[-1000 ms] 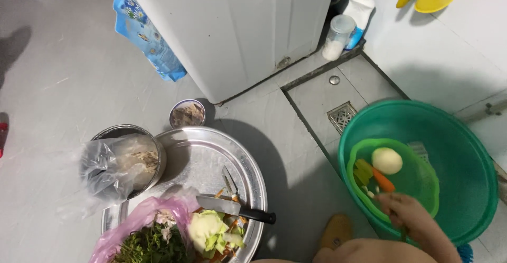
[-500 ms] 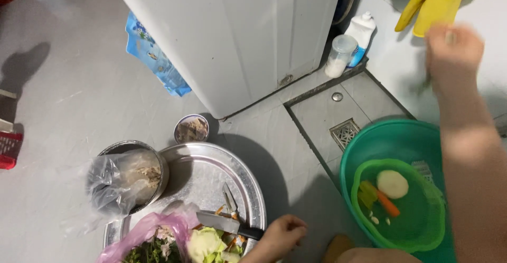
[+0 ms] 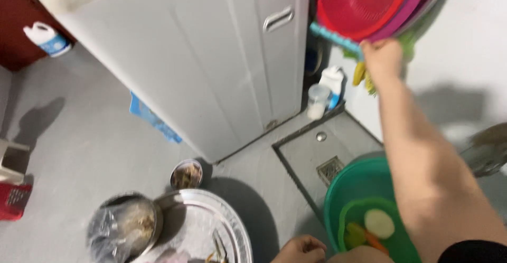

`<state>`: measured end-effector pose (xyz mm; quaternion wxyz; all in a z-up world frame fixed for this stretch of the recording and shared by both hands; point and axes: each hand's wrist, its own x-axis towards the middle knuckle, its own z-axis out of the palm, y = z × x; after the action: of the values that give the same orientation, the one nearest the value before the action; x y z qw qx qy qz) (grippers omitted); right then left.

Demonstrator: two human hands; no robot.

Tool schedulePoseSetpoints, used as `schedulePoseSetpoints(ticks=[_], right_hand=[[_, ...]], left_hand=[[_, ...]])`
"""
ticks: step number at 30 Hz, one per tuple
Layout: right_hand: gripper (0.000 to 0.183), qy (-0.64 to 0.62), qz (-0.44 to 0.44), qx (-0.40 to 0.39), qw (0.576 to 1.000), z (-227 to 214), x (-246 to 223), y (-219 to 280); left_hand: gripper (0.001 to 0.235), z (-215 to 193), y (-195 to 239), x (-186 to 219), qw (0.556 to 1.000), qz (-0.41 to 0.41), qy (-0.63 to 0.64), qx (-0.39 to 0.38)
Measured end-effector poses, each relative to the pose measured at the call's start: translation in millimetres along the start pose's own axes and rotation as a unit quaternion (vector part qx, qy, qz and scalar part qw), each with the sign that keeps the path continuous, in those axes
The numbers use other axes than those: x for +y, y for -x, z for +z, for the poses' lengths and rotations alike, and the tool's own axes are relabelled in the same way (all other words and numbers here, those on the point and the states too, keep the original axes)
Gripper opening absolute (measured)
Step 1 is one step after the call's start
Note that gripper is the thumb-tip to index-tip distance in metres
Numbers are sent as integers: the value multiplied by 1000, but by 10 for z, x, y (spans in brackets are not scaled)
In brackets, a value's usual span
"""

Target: The person sits on the floor and sorts fresh green herbs, picking leaves and stems by hand and placing the usable herb bunches into a red colander. A knife is set aside on the tray, and cut vegetables such as cabbage and carrot remain in the metal basin while the herbs are separated.

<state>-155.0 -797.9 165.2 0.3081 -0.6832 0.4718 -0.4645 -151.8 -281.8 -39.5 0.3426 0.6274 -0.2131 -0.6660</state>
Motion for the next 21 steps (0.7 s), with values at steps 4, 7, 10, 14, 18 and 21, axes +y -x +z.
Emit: schedulePoseSetpoints(ticks=[4,7,10,14,18,21], right_hand=[[37,29,-13,37,999,-28,-238,-69],[39,60,23,80,995,-39,-397,-65],[41,45,37,131,990,26,-346,-145],[44,12,8,193,981,149,-233,-241],[44,-36,-18,216,976,245,-204,-291],[47,-55,4,227,972,158,-433,-272]], left_hand=[[31,103,-42,369,996,39,50,-59],[30,117,-43,509,996,59,49,-48],[28,107,-68,534,995,61,62,-41],[21,41,-346,330,990,64,117,-34],[20,-25,-599,261,991,87,85,-47],[22,-61,-838,185,989,103,99,-44]])
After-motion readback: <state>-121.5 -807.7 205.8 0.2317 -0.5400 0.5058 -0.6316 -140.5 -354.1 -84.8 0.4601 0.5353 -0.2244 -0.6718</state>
